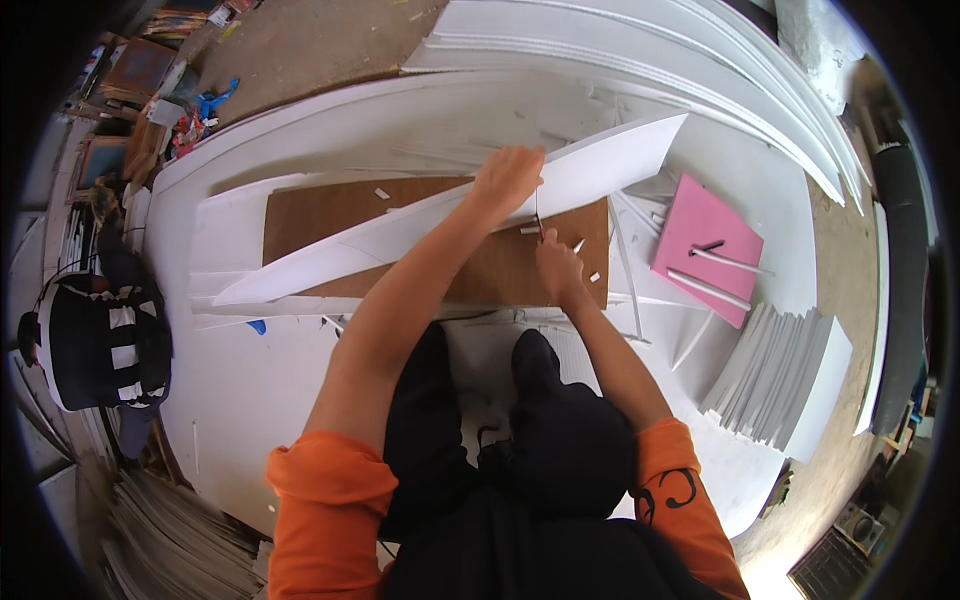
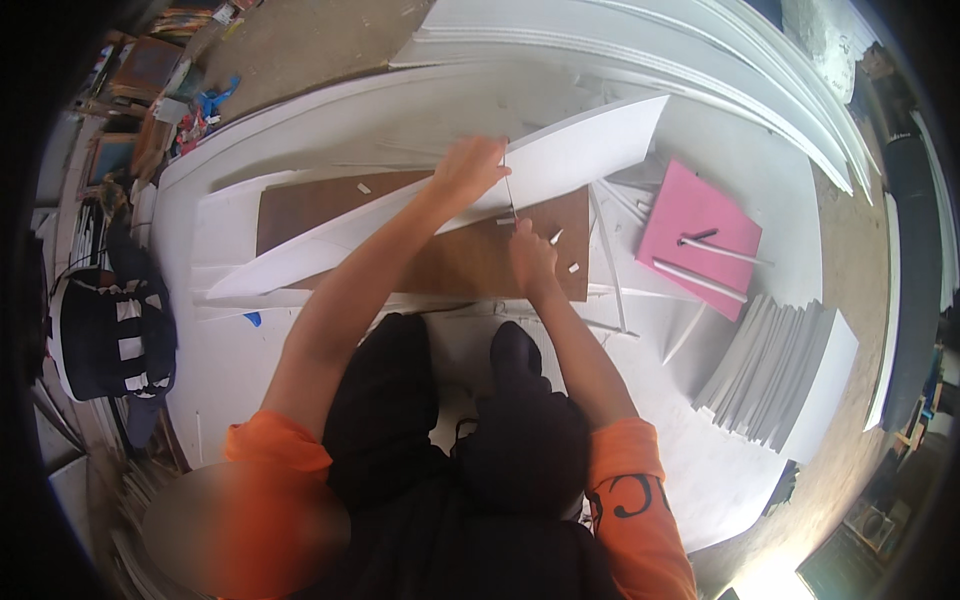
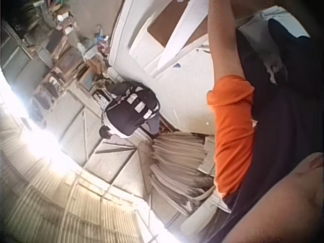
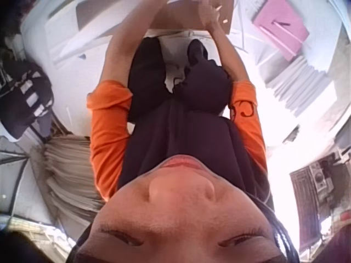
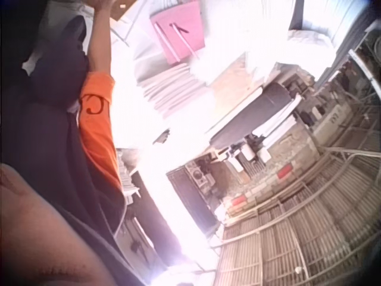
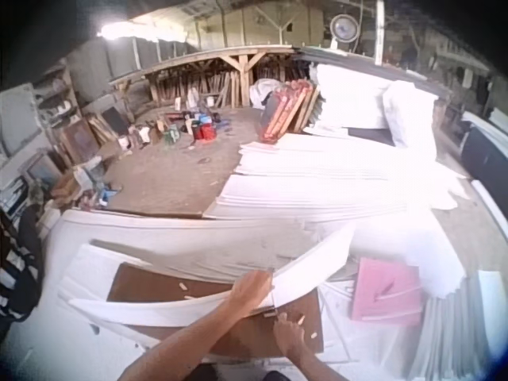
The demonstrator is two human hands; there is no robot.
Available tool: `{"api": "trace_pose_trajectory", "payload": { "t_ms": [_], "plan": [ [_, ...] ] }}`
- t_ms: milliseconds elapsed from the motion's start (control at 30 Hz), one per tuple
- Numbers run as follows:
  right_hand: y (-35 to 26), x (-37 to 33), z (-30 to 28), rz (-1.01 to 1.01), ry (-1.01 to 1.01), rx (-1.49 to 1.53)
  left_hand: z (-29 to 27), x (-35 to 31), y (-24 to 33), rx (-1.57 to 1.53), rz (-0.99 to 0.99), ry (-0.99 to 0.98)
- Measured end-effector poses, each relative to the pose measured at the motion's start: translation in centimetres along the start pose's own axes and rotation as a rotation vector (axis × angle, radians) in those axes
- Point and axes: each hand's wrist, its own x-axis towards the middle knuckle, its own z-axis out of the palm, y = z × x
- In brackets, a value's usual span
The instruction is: The person sits on the floor and uses red-handled scissors to cut long, thin strips from white plastic sheets. They repeatedly pick up a sheet, cut a strip, and place the cut piece aside, continuing this process for multiple sheets.
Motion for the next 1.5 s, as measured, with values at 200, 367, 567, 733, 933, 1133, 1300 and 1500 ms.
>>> {"api": "trace_pose_trajectory", "payload": {
  "t_ms": [200,367,567,733,933,1133,1300,1500],
  "plan": [
    [1.4,-1.7,0.7,0.005,0.029,-0.019,-0.9,1.1,-1.5,-0.109,-0.074,0.011],
    [2.6,-4.3,0.8,-0.019,0.050,0.022,-1.7,2.0,-4.5,-0.075,-0.097,0.005],
    [5.0,-7.0,-0.8,0.060,0.089,0.160,-3.4,3.4,-10.9,-0.288,-0.306,0.101],
    [5.0,-6.3,-4.9,0.188,0.043,0.645,-7.2,6.4,-7.5,-0.603,-0.432,0.283],
    [1.7,-5.1,-15.1,-0.021,0.143,0.966,-12.1,4.6,-2.2,-1.168,-0.528,0.340],
    [-0.7,-6.3,-23.0,-0.078,0.171,0.939,-16.1,-1.4,3.4,-1.419,-0.543,0.405],
    [-2.9,-7.4,-25.8,-0.098,0.178,0.591,-16.1,-5.6,5.0,-1.620,-0.562,0.411],
    [-5.9,-9.1,-26.7,-0.241,0.020,0.738,-14.8,-7.0,3.3,-1.750,-0.562,0.513]
  ]
}}
